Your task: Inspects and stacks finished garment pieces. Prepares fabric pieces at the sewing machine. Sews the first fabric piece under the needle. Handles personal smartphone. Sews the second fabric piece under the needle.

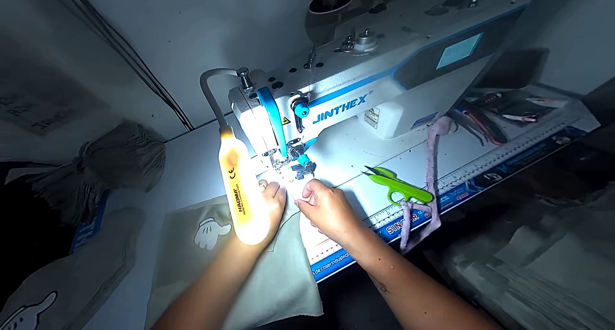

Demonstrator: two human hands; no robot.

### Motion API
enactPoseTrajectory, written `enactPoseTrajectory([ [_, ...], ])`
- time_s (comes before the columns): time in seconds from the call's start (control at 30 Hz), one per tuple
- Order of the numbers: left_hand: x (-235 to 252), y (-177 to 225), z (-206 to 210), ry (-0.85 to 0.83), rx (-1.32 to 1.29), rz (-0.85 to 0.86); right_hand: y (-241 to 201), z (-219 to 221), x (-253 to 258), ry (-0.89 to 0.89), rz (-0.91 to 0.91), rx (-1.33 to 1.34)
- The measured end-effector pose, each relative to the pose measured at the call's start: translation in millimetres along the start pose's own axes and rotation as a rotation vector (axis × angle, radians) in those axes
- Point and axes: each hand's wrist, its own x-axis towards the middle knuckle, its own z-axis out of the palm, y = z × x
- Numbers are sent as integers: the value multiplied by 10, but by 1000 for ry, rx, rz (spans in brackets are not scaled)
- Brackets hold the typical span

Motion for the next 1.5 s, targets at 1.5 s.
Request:
enactPoseTrajectory([
  [1.5, -101, 194, -113, -626, -221, -382, 397, -17, 337, 370, -404, 25],
])
